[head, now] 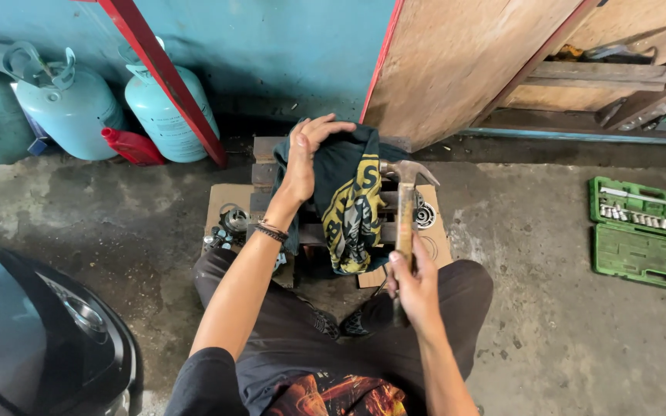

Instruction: Repairing an automotive compressor by tapping it with a hammer to disassemble components

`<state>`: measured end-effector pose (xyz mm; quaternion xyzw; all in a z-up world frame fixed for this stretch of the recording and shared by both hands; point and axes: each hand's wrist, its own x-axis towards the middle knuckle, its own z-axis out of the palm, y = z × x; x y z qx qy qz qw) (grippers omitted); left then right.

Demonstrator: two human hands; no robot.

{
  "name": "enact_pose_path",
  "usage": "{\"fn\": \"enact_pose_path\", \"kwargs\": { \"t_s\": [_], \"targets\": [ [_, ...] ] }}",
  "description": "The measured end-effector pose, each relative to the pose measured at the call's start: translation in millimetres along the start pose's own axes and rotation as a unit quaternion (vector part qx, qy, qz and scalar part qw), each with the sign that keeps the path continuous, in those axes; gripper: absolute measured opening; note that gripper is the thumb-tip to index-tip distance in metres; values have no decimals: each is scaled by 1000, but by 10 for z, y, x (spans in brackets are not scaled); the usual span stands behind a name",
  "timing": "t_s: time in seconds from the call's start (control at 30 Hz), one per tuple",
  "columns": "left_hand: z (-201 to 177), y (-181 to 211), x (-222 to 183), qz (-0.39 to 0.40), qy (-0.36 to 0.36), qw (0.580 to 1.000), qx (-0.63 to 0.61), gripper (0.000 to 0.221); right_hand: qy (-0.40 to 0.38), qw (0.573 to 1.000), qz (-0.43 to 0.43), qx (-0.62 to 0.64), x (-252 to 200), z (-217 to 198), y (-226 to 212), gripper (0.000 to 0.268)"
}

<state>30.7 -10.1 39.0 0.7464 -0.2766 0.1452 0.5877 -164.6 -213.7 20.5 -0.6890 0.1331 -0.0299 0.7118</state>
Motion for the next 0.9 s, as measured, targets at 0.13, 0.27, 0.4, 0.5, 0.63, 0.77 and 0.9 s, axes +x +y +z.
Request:
{"fn": "enact_pose_path", "kwargs": {
  "t_s": [0.13, 0.27, 0.4, 0.5, 0.63, 0.77, 0.9],
  "targets": [
    [-19, 111, -7, -4, 5, 1000, 18, 85, 22, 999, -46, 13, 110, -187, 132, 48],
    [3, 123, -3, -8, 7, 1000, 22, 83, 65, 997, -48, -18, 58, -101, -94, 26],
    [9, 99, 7, -14, 14, 1000, 19, 78, -2, 1000, -18, -18, 28, -21, -87, 47],
    [18, 112, -11, -14, 24, 1000, 4, 78, 4, 999, -38, 4, 91, -153, 89, 48],
    [36, 121, -21, -23, 32, 999, -12, 77, 38, 997, -57, 43, 71, -250, 117, 51],
    [27, 118, -24, -29, 37, 999, -16, 78, 82, 996, -39, 18, 41, -178, 43, 32],
    [34, -22, -26, -36, 33, 999, -16, 79, 4, 1000, 1, -12, -1, -40, 50, 46]
  ]
}}
